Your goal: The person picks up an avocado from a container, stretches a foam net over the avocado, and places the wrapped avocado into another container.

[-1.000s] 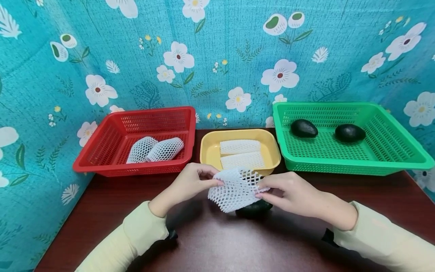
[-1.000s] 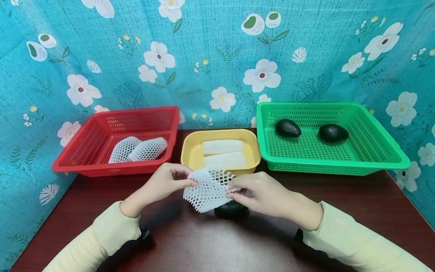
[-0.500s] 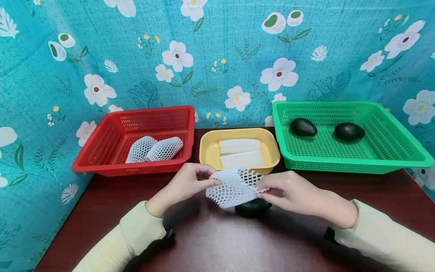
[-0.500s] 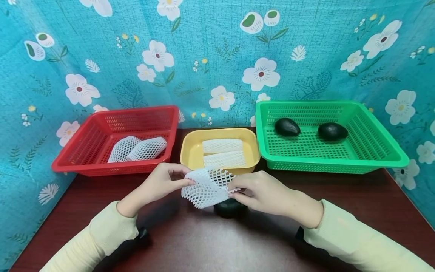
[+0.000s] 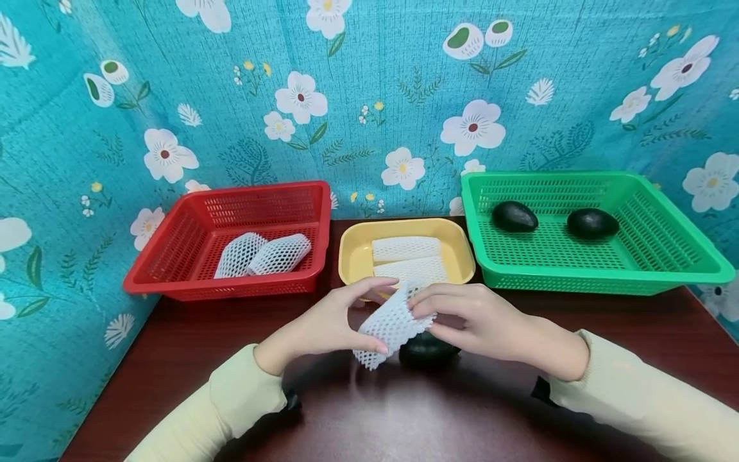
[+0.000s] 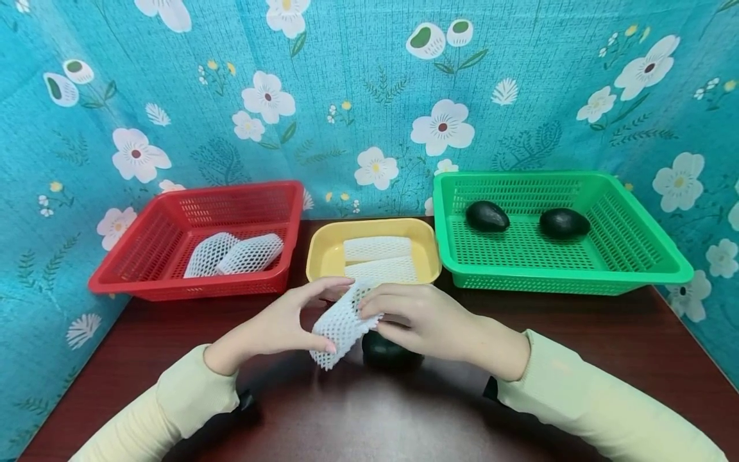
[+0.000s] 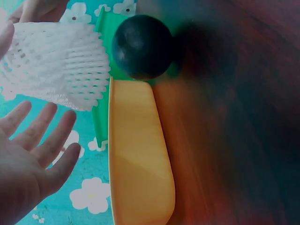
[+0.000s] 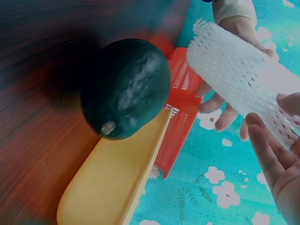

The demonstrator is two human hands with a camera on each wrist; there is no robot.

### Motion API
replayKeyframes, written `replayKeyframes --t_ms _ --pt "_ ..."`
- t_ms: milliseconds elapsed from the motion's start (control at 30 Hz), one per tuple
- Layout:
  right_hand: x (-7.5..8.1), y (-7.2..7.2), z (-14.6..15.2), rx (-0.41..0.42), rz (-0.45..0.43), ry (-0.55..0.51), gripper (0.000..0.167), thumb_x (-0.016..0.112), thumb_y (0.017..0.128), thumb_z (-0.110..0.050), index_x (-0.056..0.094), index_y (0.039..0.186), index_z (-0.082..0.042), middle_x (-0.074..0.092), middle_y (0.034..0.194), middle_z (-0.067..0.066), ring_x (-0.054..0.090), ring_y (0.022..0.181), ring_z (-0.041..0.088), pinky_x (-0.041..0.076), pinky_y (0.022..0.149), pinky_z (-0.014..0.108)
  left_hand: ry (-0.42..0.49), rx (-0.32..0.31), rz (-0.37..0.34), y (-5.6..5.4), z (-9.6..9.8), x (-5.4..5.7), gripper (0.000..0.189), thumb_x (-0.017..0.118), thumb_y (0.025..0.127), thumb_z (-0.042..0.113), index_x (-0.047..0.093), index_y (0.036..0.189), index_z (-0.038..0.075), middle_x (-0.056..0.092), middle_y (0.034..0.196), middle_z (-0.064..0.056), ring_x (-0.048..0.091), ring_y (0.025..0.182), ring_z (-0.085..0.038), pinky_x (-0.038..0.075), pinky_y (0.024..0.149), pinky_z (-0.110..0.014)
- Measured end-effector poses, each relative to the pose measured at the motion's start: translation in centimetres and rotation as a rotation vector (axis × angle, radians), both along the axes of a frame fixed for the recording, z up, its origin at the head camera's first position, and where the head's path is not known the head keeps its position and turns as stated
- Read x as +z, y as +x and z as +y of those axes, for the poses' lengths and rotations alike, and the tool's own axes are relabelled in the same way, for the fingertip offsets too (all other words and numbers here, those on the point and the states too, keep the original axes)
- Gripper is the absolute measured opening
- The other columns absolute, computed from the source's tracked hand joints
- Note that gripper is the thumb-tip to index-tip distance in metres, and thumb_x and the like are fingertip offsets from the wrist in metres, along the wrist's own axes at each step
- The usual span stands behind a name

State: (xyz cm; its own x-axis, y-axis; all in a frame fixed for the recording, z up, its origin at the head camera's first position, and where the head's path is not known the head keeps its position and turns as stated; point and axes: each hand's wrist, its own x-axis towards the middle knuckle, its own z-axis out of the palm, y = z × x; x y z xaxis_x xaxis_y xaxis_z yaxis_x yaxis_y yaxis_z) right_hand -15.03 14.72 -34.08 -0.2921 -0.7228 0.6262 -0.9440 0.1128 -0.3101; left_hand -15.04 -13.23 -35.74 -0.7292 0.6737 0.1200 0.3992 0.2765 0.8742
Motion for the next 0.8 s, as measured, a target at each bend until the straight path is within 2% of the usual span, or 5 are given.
replayKeyframes --t_ms 167,300,433,633,800 --pt "0.2 0.2 -0.4 -0.034 0.005 -0.010 0.035 0.053 0.107 -0.035 0.073 0.106 -0.007 0.073 0.110 0.001 0.070 0.101 0.016 0.054 0.090 0.021 -0.038 -0.024 -0.040 0.7 0.6 0.1 0.096 0.092 0.077 0.023 0.036 0.155 0.024 0.056 0.137 0.006 0.054 0.120 -0.013 0.054 0.094 -0.033" --pt "0.3 0.2 -0.6 -0.045 0.037 -0.035 0.032 0.053 0.106 -0.034 0.073 0.108 -0.009 0.071 0.115 0.003 0.069 0.102 0.018 0.054 0.090 0.021 -0.035 -0.004 0.003 0.8 0.7 -0.1 0.088 0.090 0.079 0.021 0.041 0.151 0.019 0.062 0.130 0.001 0.060 0.112 -0.013 0.057 0.088 -0.032" --pt "0.5 0.4 -0.4 -0.056 0.030 -0.038 0.032 0.056 0.106 -0.034 0.068 0.121 -0.009 0.065 0.128 0.009 0.067 0.107 0.021 0.055 0.087 0.022 -0.024 0.015 0.005 0.7 0.4 0.0 0.083 0.090 0.079 0.019 0.044 0.149 0.018 0.064 0.127 0.000 0.063 0.109 -0.014 0.058 0.085 -0.032" --pt "0.9 0.8 0.4 -0.114 -0.114 0.093 0.057 0.065 0.102 -0.034 0.046 0.150 -0.009 0.049 0.149 0.009 0.057 0.118 0.017 0.054 0.090 0.027 -0.030 0.046 -0.014 0.4 -0.5 0.2 0.084 0.089 0.080 0.020 0.043 0.149 0.019 0.063 0.129 0.000 0.063 0.111 -0.017 0.059 0.085 -0.034" --pt "0.9 1.0 0.9 -0.146 -0.216 0.198 0.078 0.076 0.095 -0.022 0.031 0.158 -0.012 0.039 0.157 0.006 0.050 0.128 0.019 0.053 0.095 0.031 -0.061 0.092 -0.032 0.2 -1.4 0.5 0.085 0.089 0.080 0.023 0.042 0.151 0.020 0.062 0.133 0.001 0.061 0.114 -0.018 0.058 0.086 -0.034"
